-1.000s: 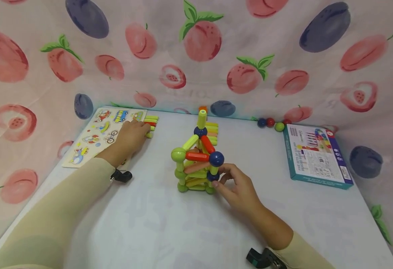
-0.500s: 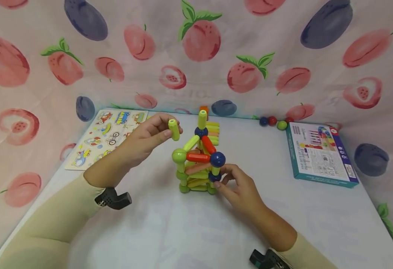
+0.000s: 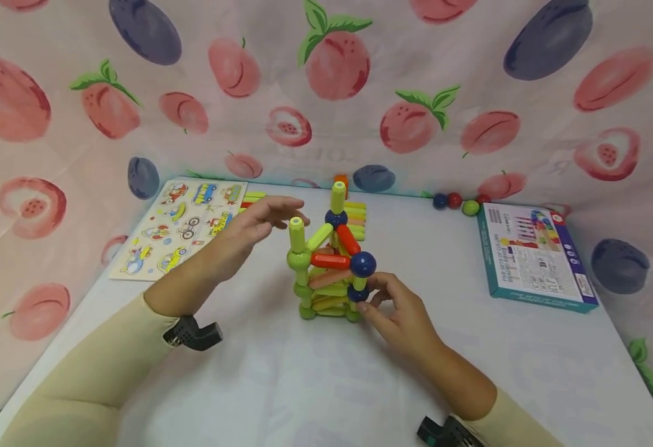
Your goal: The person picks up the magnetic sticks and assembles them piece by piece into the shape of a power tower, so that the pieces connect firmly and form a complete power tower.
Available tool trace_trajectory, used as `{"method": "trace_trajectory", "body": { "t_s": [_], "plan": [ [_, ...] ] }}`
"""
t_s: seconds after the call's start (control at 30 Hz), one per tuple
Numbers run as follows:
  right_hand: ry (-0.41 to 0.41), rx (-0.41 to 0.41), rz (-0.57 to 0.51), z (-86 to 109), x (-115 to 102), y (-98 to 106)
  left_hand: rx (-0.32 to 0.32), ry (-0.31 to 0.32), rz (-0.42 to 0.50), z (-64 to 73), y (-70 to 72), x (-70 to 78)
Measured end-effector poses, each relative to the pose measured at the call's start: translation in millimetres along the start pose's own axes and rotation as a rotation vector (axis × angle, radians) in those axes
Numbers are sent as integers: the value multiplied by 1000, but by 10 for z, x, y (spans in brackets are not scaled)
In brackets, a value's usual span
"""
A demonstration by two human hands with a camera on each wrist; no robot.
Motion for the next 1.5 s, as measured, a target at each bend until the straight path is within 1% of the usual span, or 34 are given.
{"method": "trace_trajectory", "body": {
  "t_s": [0.03, 0.07, 0.1, 0.17, 0.2, 0.23, 0.3, 0.37, 0.43, 0.47, 0.57, 0.7, 0.8, 0.87, 0.9, 0.93, 0.97, 1.0, 1.03, 1.07, 1.1, 1.13, 1.17, 1.2, 1.23, 1.27, 1.3, 1.33, 1.37, 1.4, 1.43, 1.47, 1.5],
  "plan": [
    [0, 2, 3, 3, -2, 0, 37, 25, -88, -15, 75, -97],
    [-3, 4, 5, 6, -3, 1, 74, 56, -200, -28, 156, -210],
    [-2, 5, 9, 7, -5, 1, 109, 97, -347, -41, 245, -339],
    [-3, 8, 13, 9, -5, 4, 148, 211, -666, -54, 418, -616],
    [0, 9, 19, 8, -6, 5, 148, 264, -805, -52, 492, -755],
    [1, 9, 21, 7, -5, 6, 137, 313, -917, -44, 555, -875],
    [10, 10, 22, 3, -5, 7, 112, 395, -1053, -19, 654, -1071],
    [13, 12, 22, 0, -2, 6, 90, 460, -1123, 16, 714, -1216],
    [14, 12, 18, -1, 1, 1, 68, 499, -1162, 51, 749, -1337],
    [16, 13, 16, -2, 1, -4, 54, 514, -1178, 68, 757, -1388],
    [18, 15, 10, 0, 2, -16, 30, 525, -1220, 101, 763, -1505],
    [24, 20, -3, 8, -2, -25, 27, 528, -1244, 95, 749, -1564],
    [26, 20, -9, 8, -2, -29, -19, 549, -1263, 74, 728, -1568],
    [24, 21, -14, 7, 1, -28, -55, 560, -1254, 58, 708, -1549],
    [22, 21, -13, 7, 1, -27, -52, 562, -1222, 45, 696, -1524],
    [23, 22, -13, 6, 1, -25, -33, 566, -1160, 27, 683, -1475],
    [24, 24, -13, 6, 1, -23, 5, 563, -1076, 1, 667, -1407],
    [24, 25, -15, 7, 0, -22, 56, 552, -966, -30, 643, -1308],
    [24, 25, -15, 8, -1, -21, 119, 535, -836, -67, 611, -1168],
    [24, 26, -15, 9, -2, -20, 186, 505, -695, -109, 570, -995],
    [25, 26, -17, 11, -2, -19, 255, 458, -550, -154, 523, -791],
    [25, 26, -19, 12, -2, -18, 308, 396, -421, -194, 463, -562],
    [21, 26, -21, 14, -1, -18, 345, 321, -323, -228, 394, -323],
    [17, 25, -23, 15, 1, -17, 365, 243, -257, -252, 312, -76],
    [11, 25, -22, 17, 2, -17, 363, 160, -223, -271, 220, 162],
    [5, 25, -21, 18, 3, -17, 343, 73, -223, -281, 116, 377],
    [-1, 25, -18, 20, 5, -17, 313, -8, -261, -286, 4, 562],
    [-5, 26, -16, 22, 6, -16, 277, -81, -323, -292, -118, 718],
    [-5, 26, -10, 23, 5, -16, 245, -141, -407, -297, -242, 843],
    [-5, 27, -5, 25, 5, -16, 213, -185, -495, -305, -366, 935],
    [-3, 28, 0, 26, 3, -16, 183, -216, -580, -319, -481, 995],
    [1, 29, 2, 26, 2, -16, 163, -227, -667, -335, -584, 1033],
    [7, 32, 5, 24, 1, -17, 150, -225, -745, -357, -670, 1048]
  ]
}}
Point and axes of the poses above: each hand's wrist, its own z-axis away from the middle knuckle, its own y-axis out of the back of the hand, x = y × z, the point moved 2 cm from there along -z, towards the middle knuckle, and after that the axes turned 1 degree about -x, right-handed, at the moved point
